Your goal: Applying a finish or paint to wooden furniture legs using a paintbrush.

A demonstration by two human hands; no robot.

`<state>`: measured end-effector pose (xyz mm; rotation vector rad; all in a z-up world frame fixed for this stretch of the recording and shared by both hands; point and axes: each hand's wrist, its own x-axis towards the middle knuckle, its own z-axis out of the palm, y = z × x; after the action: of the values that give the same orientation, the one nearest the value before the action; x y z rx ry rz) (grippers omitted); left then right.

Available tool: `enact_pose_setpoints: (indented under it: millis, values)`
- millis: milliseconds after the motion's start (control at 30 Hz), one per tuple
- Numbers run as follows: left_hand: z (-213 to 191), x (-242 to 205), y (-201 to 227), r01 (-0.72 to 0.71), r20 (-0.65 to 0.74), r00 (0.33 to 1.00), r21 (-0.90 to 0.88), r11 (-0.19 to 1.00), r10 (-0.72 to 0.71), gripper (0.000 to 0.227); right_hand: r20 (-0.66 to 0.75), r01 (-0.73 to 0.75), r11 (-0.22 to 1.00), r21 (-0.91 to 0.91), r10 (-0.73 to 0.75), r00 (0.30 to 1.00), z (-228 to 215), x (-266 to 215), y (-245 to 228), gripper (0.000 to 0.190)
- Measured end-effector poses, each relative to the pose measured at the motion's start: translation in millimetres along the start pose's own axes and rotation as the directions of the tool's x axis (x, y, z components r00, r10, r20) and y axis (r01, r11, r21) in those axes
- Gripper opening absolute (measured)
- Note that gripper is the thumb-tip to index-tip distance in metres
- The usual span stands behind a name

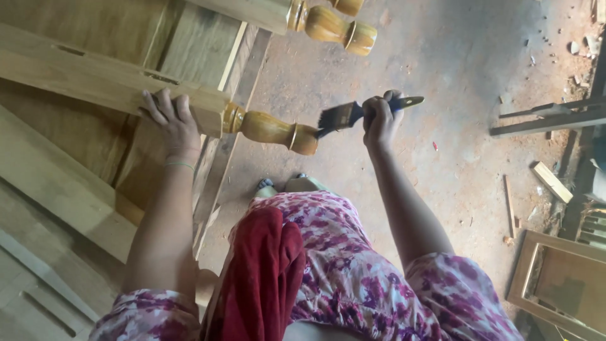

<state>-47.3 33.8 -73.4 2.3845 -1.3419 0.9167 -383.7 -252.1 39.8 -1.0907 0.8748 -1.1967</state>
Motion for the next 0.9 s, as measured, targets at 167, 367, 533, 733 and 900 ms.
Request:
enact_pose_setpoints:
  millis: [167, 367, 533, 733, 900]
  values:
    - [13, -3, -3, 0.044, 0.057, 0.997, 0.000, 0.999, -0.044, 0.091, 0.033, -0.122, 0.988, 0.089, 0.120, 0.992, 19, -19, 24, 0.021]
    - [1, 17, -1, -0.021, 0.017, 1.000, 0.018, 1.000, 0.020, 0.038, 0.064, 0.084, 0.996, 0.020, -0.085, 0.994, 2, 22, -3, 0.024]
    - [-4, 22, 6, -0.005, -0.024, 1.000, 0.078, 0.997, 0.007, 0.028, 0.005, -0.021, 0.993, 0.113, 0.021, 1.000, 21, -10, 17, 0.020]
    - [-8, 13, 0, -0.021, -0.004, 1.000, 0.055, 0.998, 0.021, 0.022, 0.201, -0.068, 0.995, -0.067, 0.080, 0.976, 51, -40, -54, 0.018]
    - [2, 19, 2, -0.028, -0.034, 0.999, 0.110, 0.994, 0.032, 0.018, 0.272, 0.053, 0.999, -0.007, -0.049, 0.961, 49, -33, 1, 0.018]
